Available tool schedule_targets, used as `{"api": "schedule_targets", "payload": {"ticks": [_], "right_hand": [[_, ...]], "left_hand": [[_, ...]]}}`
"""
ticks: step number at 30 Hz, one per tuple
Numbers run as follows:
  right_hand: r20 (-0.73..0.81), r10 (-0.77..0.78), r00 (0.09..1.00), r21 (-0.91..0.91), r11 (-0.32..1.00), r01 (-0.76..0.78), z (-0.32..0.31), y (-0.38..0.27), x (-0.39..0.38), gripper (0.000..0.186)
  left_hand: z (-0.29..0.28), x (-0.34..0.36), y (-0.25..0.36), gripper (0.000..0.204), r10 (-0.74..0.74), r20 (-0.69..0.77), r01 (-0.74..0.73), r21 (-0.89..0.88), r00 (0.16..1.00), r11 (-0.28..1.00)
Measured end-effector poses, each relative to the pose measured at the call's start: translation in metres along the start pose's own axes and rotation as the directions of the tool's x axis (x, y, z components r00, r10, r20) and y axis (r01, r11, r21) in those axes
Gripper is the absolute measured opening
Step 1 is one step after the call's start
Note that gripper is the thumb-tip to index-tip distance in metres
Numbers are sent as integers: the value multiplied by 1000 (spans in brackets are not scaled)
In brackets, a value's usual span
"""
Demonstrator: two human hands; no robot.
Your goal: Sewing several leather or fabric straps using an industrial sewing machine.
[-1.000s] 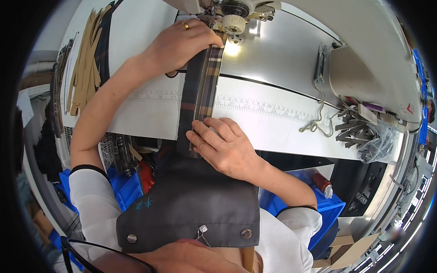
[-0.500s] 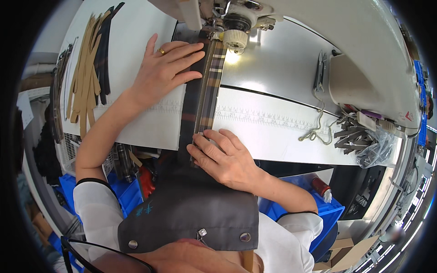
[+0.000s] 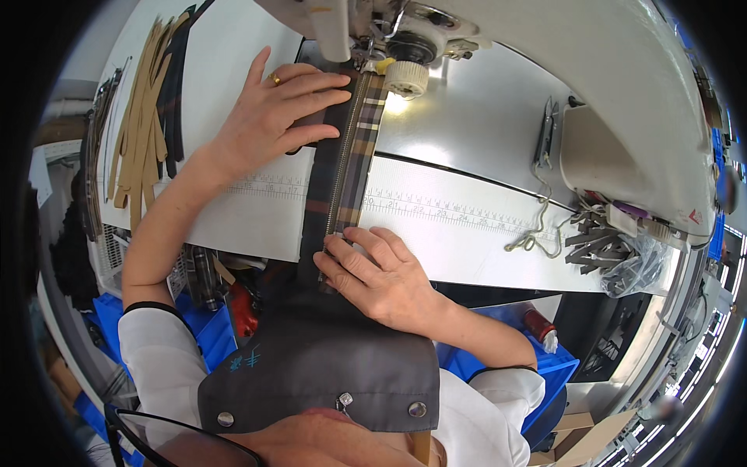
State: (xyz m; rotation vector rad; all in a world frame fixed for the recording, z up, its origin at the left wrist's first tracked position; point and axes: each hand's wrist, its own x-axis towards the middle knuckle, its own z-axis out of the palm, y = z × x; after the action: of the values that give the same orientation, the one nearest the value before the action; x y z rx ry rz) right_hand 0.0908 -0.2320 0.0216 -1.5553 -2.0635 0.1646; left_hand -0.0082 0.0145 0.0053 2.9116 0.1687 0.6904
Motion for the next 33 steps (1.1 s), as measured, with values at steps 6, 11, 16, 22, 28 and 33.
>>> {"api": "schedule_targets", "payload": {"ticks": [6,11,16,22,28,33], "right_hand": [[11,-25,1000,-20,999,25,-1,7,2,45],[16,-10,1000,-23,1000,11,-2,9,4,45],[22,7,1000,0,1000,-7,-6,12,11,47],[32,15,999,-36,999,-13,-4,3,5,48],[15,19,1000,-33,999,-18,-7,12,12,48],[7,-22,1000,-77,997,23,-8,20,14,41]], "left_hand": [[-2,6,-3,39,-30,71,33,-32,997,999],[3,3,-7,39,32,58,-35,59,998,998],[-2,1,11,41,-41,76,37,43,996,998],[-4,1,9,41,-29,35,29,12,999,1000],[2,3,4,40,-41,58,43,-18,997,999],[4,3,10,33,-20,-14,20,21,1000,1000]]}}
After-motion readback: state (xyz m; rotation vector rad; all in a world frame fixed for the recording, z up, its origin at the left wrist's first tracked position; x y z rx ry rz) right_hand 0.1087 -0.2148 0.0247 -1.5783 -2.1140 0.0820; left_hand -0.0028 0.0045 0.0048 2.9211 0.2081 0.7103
